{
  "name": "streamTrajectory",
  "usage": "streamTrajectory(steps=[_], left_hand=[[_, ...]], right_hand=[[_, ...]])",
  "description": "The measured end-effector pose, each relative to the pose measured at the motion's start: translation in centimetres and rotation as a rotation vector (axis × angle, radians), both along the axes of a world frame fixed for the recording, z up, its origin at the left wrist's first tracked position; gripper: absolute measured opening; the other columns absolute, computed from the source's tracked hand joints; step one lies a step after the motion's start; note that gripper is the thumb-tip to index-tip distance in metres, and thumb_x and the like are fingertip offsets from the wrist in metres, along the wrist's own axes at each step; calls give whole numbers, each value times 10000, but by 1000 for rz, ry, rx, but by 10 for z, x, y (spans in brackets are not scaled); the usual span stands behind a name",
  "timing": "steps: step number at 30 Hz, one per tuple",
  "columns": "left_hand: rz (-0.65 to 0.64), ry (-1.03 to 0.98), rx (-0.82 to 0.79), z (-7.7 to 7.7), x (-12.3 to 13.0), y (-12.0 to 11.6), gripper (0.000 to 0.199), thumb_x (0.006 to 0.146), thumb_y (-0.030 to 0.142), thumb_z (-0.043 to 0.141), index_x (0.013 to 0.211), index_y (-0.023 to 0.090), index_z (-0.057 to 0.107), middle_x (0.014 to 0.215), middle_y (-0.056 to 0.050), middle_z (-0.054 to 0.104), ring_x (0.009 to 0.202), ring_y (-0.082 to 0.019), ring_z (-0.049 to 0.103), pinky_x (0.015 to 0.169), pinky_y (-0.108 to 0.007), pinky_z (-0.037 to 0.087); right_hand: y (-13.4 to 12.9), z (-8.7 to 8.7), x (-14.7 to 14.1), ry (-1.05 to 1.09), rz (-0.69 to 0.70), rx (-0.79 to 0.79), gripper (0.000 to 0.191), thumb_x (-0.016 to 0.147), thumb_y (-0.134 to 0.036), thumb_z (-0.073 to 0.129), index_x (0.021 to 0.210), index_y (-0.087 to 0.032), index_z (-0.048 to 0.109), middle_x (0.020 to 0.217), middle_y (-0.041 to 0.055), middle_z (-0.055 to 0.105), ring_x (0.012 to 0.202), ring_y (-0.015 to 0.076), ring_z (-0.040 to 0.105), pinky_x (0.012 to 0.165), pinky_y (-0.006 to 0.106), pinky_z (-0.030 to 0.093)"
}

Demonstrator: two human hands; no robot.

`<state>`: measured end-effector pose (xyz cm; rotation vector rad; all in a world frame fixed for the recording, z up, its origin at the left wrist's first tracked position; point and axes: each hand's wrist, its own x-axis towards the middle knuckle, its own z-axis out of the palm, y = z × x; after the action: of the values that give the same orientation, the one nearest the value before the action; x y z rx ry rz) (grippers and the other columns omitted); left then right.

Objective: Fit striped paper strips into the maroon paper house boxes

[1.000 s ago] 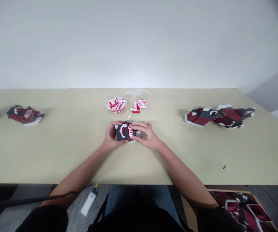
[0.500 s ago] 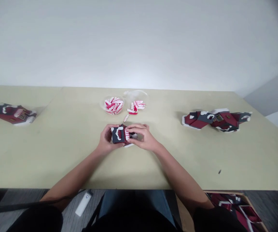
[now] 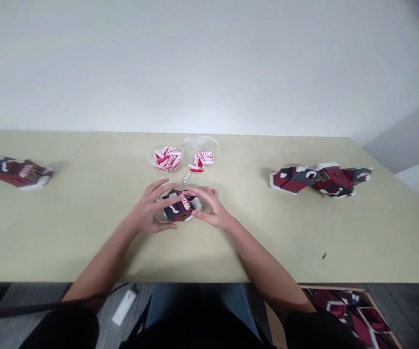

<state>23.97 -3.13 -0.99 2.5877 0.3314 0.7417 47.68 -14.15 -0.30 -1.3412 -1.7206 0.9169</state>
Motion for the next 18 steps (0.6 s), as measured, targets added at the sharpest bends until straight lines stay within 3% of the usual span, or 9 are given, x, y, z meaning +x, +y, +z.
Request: streamTrajectory(steps=[4, 9, 13, 18], left_hand=[[-46, 82, 159, 17, 3, 0, 667, 734, 313, 769, 1361, 376, 551, 1380, -75, 586, 1298, -348, 514, 1113, -541, 349], [-95, 177, 216, 22, 10, -16, 639, 794, 176, 663, 1399, 301, 503, 1334, -103, 617, 1252, -301, 570, 1096, -502, 404], [-56, 116, 191, 19, 9, -29, 605, 833, 140, 627, 1407, 270, 489, 1261, -126, 643, 1167, -281, 618, 1007, -445, 493], [-9, 177, 272, 27, -18, -26, 594, 838, 107, 570, 1405, 265, 494, 1252, -126, 647, 1123, -275, 632, 952, -416, 515]], right_hand=[[0, -4, -6, 2, 63, 7, 759, 924, -752, 306, 1472, -239, 418, 1430, 97, 536, 1353, 282, 405, 1111, 489, 208], [-2, -9, -10, 7, 68, 14, 857, 915, -785, 173, 1549, -218, 281, 1460, 114, 495, 1398, 269, 361, 1140, 468, 169], [-2, -13, -11, 1, 1, 60, 979, 847, -862, 192, 1559, -192, 237, 1384, 134, 556, 1362, 295, 394, 1113, 470, 205], [-6, -16, -9, -37, -108, 123, 927, 856, -842, 191, 1540, -220, 251, 1353, 118, 565, 1307, 301, 422, 1068, 468, 242]])
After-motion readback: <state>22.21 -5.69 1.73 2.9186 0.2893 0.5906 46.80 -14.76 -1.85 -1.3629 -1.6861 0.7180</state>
